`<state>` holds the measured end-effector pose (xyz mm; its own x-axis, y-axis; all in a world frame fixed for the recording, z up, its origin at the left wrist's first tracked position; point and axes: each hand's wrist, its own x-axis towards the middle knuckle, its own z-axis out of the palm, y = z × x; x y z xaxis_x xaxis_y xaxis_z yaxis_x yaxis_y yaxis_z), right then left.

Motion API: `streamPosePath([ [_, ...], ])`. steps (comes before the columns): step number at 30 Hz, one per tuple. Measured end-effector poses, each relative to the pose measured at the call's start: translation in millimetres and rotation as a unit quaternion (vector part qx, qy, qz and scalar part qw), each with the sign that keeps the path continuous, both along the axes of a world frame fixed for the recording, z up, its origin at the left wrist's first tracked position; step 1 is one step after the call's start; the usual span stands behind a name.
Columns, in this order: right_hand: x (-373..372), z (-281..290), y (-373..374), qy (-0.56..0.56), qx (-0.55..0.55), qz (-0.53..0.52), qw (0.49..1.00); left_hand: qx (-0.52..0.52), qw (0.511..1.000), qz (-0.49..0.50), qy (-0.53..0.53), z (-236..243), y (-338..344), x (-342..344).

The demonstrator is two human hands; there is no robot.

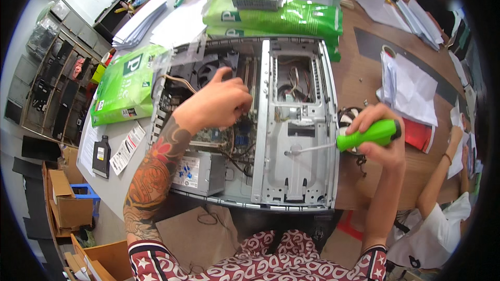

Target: The person works inside an open computer tower, using a screwdriver to unscrew and secure components including the internal fan and mounting brackets.

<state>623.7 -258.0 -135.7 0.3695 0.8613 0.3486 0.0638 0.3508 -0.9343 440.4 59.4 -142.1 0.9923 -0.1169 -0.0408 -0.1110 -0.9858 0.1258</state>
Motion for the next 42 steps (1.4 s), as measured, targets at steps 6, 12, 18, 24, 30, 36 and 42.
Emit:
streamPosePath([
  [6,-12.1,14.9,-29.8,-0.202,-0.077,-0.003,0.976,-0.056,0.995,-0.005,-0.084,12.2,-1.6,-3.0],
  [12,-13.6,33.9,-30.4,-0.299,-0.117,0.003,0.947,-0.109,0.937,0.020,-0.333,11.0,1.0,6.8],
  [18,-6.2,40.8,-27.9,-0.329,-0.166,0.026,0.929,-0.159,0.877,0.195,-0.410,17.5,-2.1,9.6],
  [24,-2.4,52.2,-9.4,-0.368,-0.170,0.042,0.913,-0.171,0.855,0.156,-0.463,16.1,1.0,5.4],
  [30,-12.7,45.5,-27.8,-0.377,-0.185,-0.093,0.903,-0.191,0.882,0.117,-0.415,22.9,-9.7,3.2],
  [36,-68.3,-12.9,-111.1,-0.288,-0.088,-0.404,0.864,-0.148,0.876,0.094,-0.450,33.9,-4.4,-5.7],
  [42,-165.6,-85.8,-127.8,-0.052,-0.029,-0.284,0.957,-0.133,0.889,0.068,-0.432,84.1,-44.8,-60.0],
])
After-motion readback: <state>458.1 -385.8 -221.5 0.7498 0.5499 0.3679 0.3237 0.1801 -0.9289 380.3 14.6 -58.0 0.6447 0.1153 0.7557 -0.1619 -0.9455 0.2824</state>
